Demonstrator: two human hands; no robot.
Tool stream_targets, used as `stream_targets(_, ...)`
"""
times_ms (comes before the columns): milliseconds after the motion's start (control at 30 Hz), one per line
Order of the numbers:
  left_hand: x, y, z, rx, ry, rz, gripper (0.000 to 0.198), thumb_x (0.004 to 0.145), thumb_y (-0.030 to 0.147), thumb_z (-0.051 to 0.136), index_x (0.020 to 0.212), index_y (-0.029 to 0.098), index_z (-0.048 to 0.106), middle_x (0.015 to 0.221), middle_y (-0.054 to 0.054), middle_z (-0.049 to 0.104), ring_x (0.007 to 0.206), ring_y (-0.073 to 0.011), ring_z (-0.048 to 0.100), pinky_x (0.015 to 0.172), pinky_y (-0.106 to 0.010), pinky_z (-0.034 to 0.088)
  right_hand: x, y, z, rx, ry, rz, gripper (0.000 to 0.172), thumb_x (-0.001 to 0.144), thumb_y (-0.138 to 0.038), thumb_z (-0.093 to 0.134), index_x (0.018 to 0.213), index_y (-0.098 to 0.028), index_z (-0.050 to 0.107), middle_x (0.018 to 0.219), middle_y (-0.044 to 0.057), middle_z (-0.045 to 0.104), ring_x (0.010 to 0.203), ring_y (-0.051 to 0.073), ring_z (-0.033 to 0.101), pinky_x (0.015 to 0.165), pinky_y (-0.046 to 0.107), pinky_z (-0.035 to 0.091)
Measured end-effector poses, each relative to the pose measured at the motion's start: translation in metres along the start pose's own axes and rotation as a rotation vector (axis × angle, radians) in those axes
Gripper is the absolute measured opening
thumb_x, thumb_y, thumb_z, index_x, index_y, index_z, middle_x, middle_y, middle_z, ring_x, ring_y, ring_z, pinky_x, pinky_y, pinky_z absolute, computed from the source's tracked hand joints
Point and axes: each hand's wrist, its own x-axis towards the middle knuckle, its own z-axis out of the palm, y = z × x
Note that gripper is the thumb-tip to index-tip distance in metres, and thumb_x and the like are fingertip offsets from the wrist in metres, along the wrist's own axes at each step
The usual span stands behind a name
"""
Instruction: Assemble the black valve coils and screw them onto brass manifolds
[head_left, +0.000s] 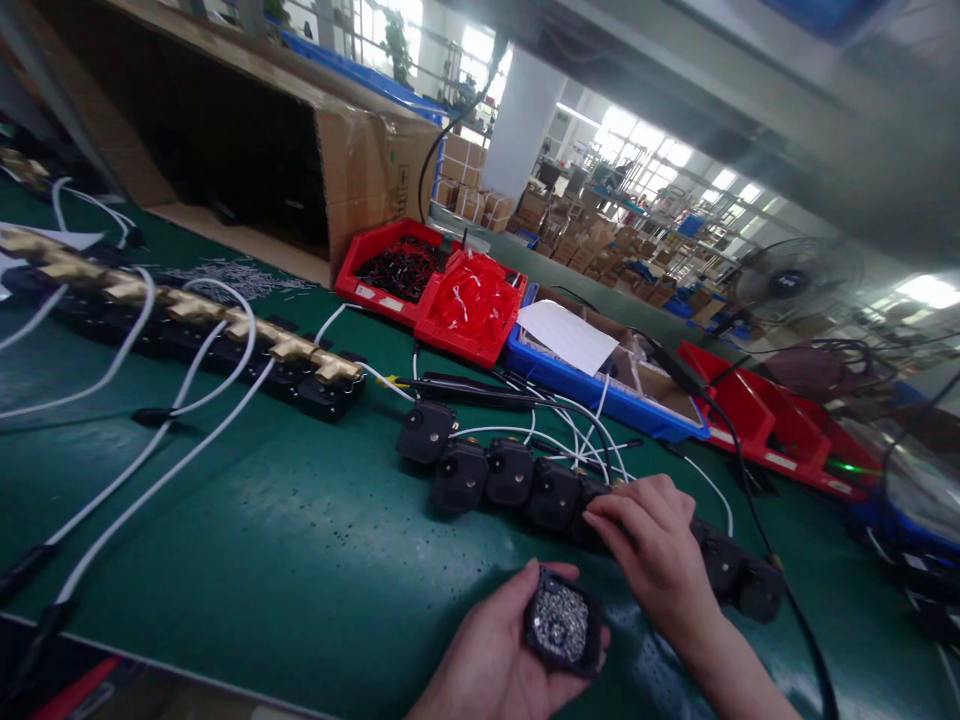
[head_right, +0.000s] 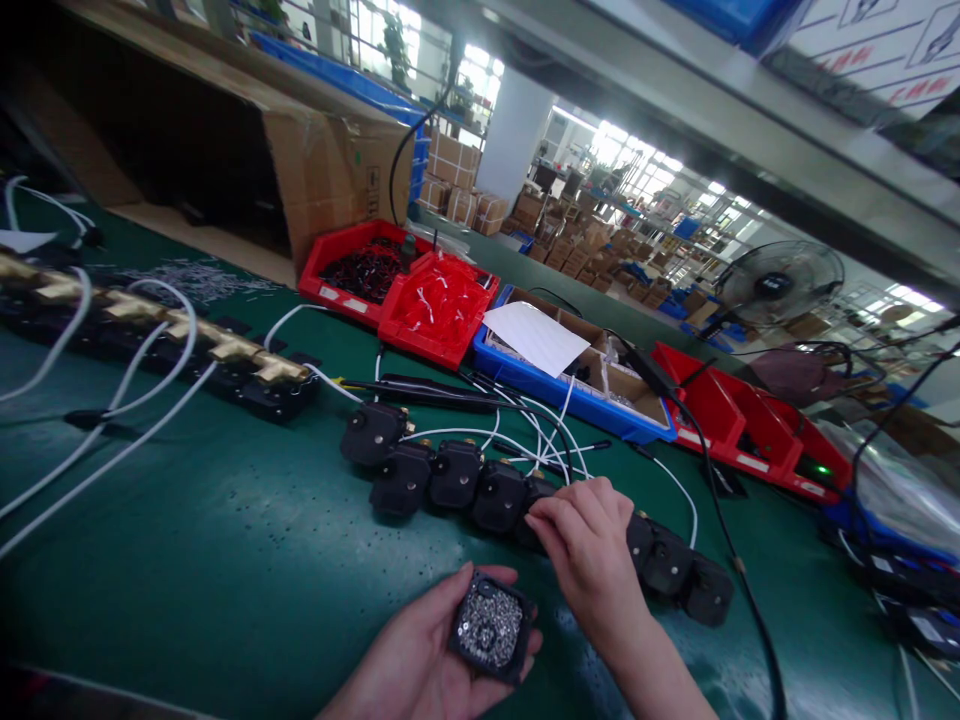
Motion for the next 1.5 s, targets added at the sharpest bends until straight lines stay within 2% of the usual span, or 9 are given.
stream_targets(300,0.001,-0.001,-0.006,0.014,-0.045,0.004,0.035,0.1,0.041,0.046,0.12,0.013,0.055,0.107,-0.018,0.069,0.092,-0.0293,0.072,0.09,-0.038,0.05,0.007,-0.001,-0.003,0.118,-0.048,0.125,0.009,0.096,-0.031,0.066,0.088,-0.026,0.068,0.088,0.003,0.065,0.089,0.024,0.055,0.078,0.04,0.039)
stream_targets(633,0.005,-0.002,-0.007,0.028,-0.032,-0.015,0.038,0.102,0.042,0.042,0.123,0.012,0.053,0.105,-0.018,0.07,0.09,-0.029,0.072,0.089,-0.039,0.051,0.01,0.002,0.002,0.227,-0.099,0.442,0.012,0.084,-0.032,0.074,0.085,-0.026,0.063,0.091,0.003,0.061,0.092,0.027,0.055,0.08,0.042,0.043)
stream_targets(833,0.005,-0.004,-0.009,0.04,-0.045,0.0,0.037,0.1,0.042,0.047,0.122,0.013,0.054,0.108,-0.018,0.069,0.09,-0.0282,0.072,0.088,-0.038,0.052,0.012,-0.006,0.001,0.187,-0.024,0.466,0.014,0.085,-0.039,0.072,0.087,-0.027,0.065,0.095,0.004,0.063,0.092,0.028,0.055,0.079,0.043,0.041)
stream_targets(1000,0.012,-0.006,-0.013,0.041,-0.038,0.016,0.039,0.1,0.043,0.046,0.122,0.013,0.056,0.107,-0.019,0.07,0.089,-0.029,0.072,0.087,-0.041,0.053,0.0,-0.006,-0.02,0.339,0.077,0.549,0.02,0.091,-0.046,0.066,0.099,-0.027,0.065,0.099,0.004,0.064,0.093,0.026,0.058,0.081,0.042,0.047)
stream_targets(1100,0.008,-0.006,-0.005,0.059,0.002,0.046,0.037,0.101,0.041,0.045,0.121,0.012,0.056,0.105,-0.018,0.07,0.089,-0.0275,0.071,0.085,-0.039,0.053,-0.013,-0.02,-0.036,0.412,0.017,0.463,0.012,0.097,-0.039,0.061,0.098,-0.027,0.064,0.096,0.002,0.064,0.089,0.022,0.06,0.076,0.036,0.049)
stream_targets(1167,0.004,-0.008,0.002,0.042,0.003,0.073,0.033,0.102,0.038,0.045,0.118,0.012,0.057,0.105,-0.016,0.07,0.087,-0.0238,0.07,0.084,-0.036,0.052,-0.022,-0.034,-0.041,0.446,-0.142,0.332,0.008,0.099,-0.031,0.059,0.095,-0.028,0.065,0.094,0.001,0.064,0.09,0.02,0.059,0.076,0.035,0.049)
stream_targets(1267,0.001,-0.013,0.008,0.004,-0.022,0.091,0.031,0.104,0.035,0.044,0.111,0.011,0.061,0.099,-0.012,0.07,0.081,-0.0174,0.066,0.08,-0.032,0.051,-0.034,-0.053,-0.036,0.414,-0.334,0.201,0.012,0.099,-0.021,0.057,0.098,-0.029,0.065,0.097,0.001,0.065,0.092,0.021,0.057,0.08,0.039,0.047)
stream_targets(1400,0.003,-0.023,0.011,-0.035,-0.039,0.058,0.03,0.104,0.033,0.046,0.105,0.01,0.066,0.094,-0.008,0.07,0.072,-0.0108,0.062,0.072,-0.025,0.048,-0.044,-0.062,-0.022,0.343,-0.398,0.165,0.021,0.097,-0.015,0.058,0.111,-0.029,0.064,0.11,0.003,0.065,0.099,0.024,0.054,0.084,0.044,0.042)
stream_targets(1500,0.006,-0.03,0.012,-0.04,-0.022,0.043,0.029,0.104,0.031,0.047,0.098,0.011,0.067,0.089,-0.006,0.07,0.069,-0.0099,0.061,0.07,-0.024,0.048,-0.049,-0.064,-0.016,0.328,-0.363,0.189,0.018,0.096,-0.011,0.058,0.101,-0.027,0.064,0.102,0.002,0.065,0.094,0.024,0.052,0.082,0.043,0.037)
